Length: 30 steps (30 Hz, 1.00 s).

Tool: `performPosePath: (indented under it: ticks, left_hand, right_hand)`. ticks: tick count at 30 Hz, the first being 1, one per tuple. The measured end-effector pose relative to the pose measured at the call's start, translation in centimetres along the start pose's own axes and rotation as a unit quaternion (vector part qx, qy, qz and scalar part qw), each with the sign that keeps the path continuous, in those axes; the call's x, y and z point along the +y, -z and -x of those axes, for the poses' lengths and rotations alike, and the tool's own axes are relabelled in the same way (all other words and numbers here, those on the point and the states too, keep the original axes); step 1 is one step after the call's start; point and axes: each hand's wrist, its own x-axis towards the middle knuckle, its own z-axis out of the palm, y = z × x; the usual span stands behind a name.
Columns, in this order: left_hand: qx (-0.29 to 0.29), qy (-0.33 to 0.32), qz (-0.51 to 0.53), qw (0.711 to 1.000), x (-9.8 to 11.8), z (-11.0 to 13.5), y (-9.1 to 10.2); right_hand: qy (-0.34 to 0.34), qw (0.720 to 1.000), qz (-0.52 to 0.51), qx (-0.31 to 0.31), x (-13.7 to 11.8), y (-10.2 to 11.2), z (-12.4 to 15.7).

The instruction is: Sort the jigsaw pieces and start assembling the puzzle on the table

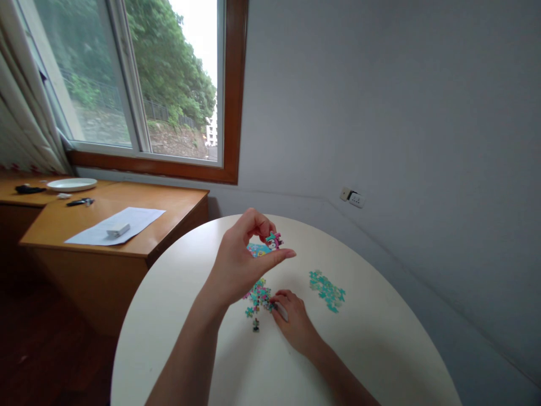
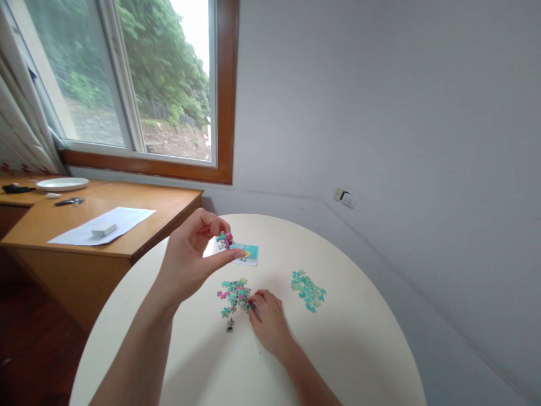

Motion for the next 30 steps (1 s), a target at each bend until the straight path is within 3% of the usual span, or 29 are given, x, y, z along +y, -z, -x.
performPosePath:
  ticks: [30]
  left_hand:
    - [-0.016,-0.009,-0.032,0.999,0.13,0.01,0.04]
  right_hand:
    - [-0.002,1.0,0.003,0.002,0.03,0.03,0.07]
